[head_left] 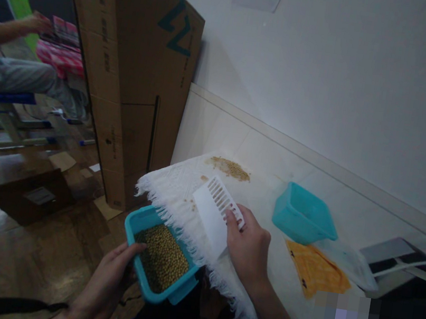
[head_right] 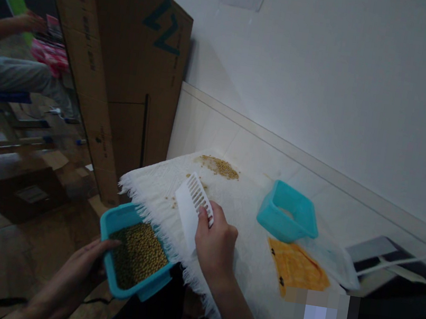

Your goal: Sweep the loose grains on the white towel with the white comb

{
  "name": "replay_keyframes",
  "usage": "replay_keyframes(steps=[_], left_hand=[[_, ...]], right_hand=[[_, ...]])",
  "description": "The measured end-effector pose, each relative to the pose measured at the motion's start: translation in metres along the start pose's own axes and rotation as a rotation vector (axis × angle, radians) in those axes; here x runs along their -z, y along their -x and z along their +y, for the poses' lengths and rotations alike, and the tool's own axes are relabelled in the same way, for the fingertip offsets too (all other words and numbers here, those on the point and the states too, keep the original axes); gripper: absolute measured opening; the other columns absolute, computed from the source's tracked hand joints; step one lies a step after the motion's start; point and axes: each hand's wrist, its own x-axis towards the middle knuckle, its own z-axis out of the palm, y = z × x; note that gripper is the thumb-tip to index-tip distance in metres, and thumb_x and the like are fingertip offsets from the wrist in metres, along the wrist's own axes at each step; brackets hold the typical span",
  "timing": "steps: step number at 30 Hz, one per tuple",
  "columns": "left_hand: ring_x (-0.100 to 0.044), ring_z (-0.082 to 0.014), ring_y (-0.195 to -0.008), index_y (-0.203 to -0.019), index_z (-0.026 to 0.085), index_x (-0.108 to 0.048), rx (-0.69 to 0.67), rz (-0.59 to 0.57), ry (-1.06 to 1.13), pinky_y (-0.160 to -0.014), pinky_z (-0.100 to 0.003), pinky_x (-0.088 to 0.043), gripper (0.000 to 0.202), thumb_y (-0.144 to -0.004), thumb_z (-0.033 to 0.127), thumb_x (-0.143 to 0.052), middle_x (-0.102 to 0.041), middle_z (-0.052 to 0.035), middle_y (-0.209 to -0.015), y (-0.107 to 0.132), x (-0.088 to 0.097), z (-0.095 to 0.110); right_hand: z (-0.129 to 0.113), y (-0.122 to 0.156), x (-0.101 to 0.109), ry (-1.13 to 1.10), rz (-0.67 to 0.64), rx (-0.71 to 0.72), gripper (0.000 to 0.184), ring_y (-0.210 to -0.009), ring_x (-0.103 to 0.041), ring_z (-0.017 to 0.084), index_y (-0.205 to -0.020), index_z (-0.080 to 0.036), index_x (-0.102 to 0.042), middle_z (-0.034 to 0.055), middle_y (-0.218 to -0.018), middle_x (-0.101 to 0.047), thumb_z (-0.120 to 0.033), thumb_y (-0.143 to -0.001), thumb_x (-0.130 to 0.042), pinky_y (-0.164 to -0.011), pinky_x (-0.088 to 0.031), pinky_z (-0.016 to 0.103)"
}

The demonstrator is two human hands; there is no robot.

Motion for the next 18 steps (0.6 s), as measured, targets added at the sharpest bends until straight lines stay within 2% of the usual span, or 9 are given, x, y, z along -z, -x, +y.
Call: replay_keyframes(steps=[3,8,14,18], left_hand=[[-0.043,-0.0099,-0.05,-0.063,0.019,-0.072,0.005,-0.015,0.0,-0.048,-0.025,-0.037,0.042,-0.048,0.043,-0.103,-0.055,0.0052,-0.055,-0.004,0.005,-0.004],[-0.051,-0.0115,-0.055,-0.072,0.017,-0.079,0.033,-0.046,0.007,-0.053,-0.024,-0.043,0.043,-0.05,0.043,-0.106,-0.065,0.0019,-0.062,-0.008,0.01,-0.007],[-0.039,-0.0083,-0.049,-0.057,0.02,-0.069,0.013,0.019,0.027,-0.047,-0.023,-0.034,0.046,-0.038,0.044,-0.103,-0.049,0.0075,-0.05,0.002,-0.004,0.002],[-0.041,-0.0091,-0.051,-0.061,0.02,-0.071,0.006,0.002,0.004,-0.049,-0.024,-0.036,0.045,-0.041,0.045,-0.103,-0.053,0.0065,-0.053,0.002,-0.003,0.002]], right_hand=[[0.001,0.002,-0.003,-0.009,-0.004,0.001,0.039,-0.066,-0.083,0.029,-0.114,-0.02,-0.088,0.0105,-0.079,-0.087,-0.047,-0.107,-0.061,-0.063,-0.059,0.034],[0.0,0.003,-0.006,-0.028,-0.025,-0.026,0.04,-0.068,-0.082,0.028,-0.116,-0.02,-0.088,0.0104,-0.081,-0.087,-0.049,-0.106,-0.062,-0.064,-0.059,0.033],[-0.003,0.0,-0.005,-0.056,-0.033,-0.033,0.039,-0.069,-0.083,0.029,-0.112,-0.019,-0.088,0.0108,-0.082,-0.088,-0.048,-0.105,-0.062,-0.064,-0.058,0.034],[-0.006,0.0,-0.006,-0.071,-0.034,-0.032,0.038,-0.068,-0.083,0.029,-0.112,-0.02,-0.088,0.0102,-0.08,-0.087,-0.048,-0.105,-0.063,-0.062,-0.058,0.033]])
